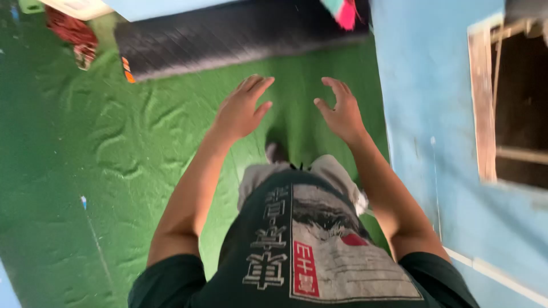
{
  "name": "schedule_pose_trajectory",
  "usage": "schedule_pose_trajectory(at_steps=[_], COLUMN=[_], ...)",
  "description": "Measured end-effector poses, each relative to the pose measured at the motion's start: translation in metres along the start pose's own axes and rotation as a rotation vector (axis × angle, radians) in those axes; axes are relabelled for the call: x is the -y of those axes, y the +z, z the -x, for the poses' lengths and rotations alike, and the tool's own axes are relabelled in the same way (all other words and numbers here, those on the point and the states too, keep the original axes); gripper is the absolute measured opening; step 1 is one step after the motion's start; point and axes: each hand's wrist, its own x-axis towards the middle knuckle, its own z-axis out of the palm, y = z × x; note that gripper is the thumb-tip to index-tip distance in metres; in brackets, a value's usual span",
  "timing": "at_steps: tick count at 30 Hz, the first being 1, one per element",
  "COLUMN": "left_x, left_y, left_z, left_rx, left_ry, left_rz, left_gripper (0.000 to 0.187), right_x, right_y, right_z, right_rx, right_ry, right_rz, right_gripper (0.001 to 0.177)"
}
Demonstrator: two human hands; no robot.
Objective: Dust objects and surfaces around the room using a feather duster.
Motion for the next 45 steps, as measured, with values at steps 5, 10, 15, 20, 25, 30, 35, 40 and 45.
schedule_pose_trajectory(at_steps=[5,10,15,20,25,30,35,40,45], left_x=[0.064,0.103,0.123,0.161,0.184,0.201,0.243,0.311,0.382], left_y=[-0.058,-0.116,-0.157,-0.187,-0.213,-0.253,-0.278,-0.302,-0.342], left_z=[-0.024,-0.045,-0.073,-0.11,-0.137,-0.154,-0.147,-0.131,-0.12], left_rx=[-0.166,-0.395,-0.475,-0.474,-0.516,-0.536,-0.523,-0.433,-0.319], left_ry=[-0.085,-0.071,-0.133,-0.221,-0.35,-0.387,-0.388,-0.288,-0.243], left_rz=[-0.162,-0.233,-0.268,-0.414,-0.394,-0.36,-0.27,-0.16,0.007], left_gripper=[0.055,0.053,0.055,0.065,0.07,0.071,0.07,0.069,0.062], right_x=[0.038,0.089,0.12,0.148,0.164,0.188,0.192,0.208,0.238], right_y=[0.025,0.052,0.095,0.141,0.194,0.253,0.31,0.337,0.312], right_z=[-0.104,-0.218,-0.337,-0.458,-0.549,-0.626,-0.688,-0.702,-0.655], right_rx=[0.017,0.069,0.119,0.213,0.348,0.308,0.225,0.145,0.11], right_ry=[-0.37,-0.506,-0.573,-0.557,-0.542,-0.442,-0.269,0.079,0.237], right_rz=[0.124,0.099,0.141,0.127,0.238,0.128,-0.03,-0.438,-0.201], right_gripper=[0.054,0.056,0.061,0.067,0.073,0.08,0.069,0.062,0.027])
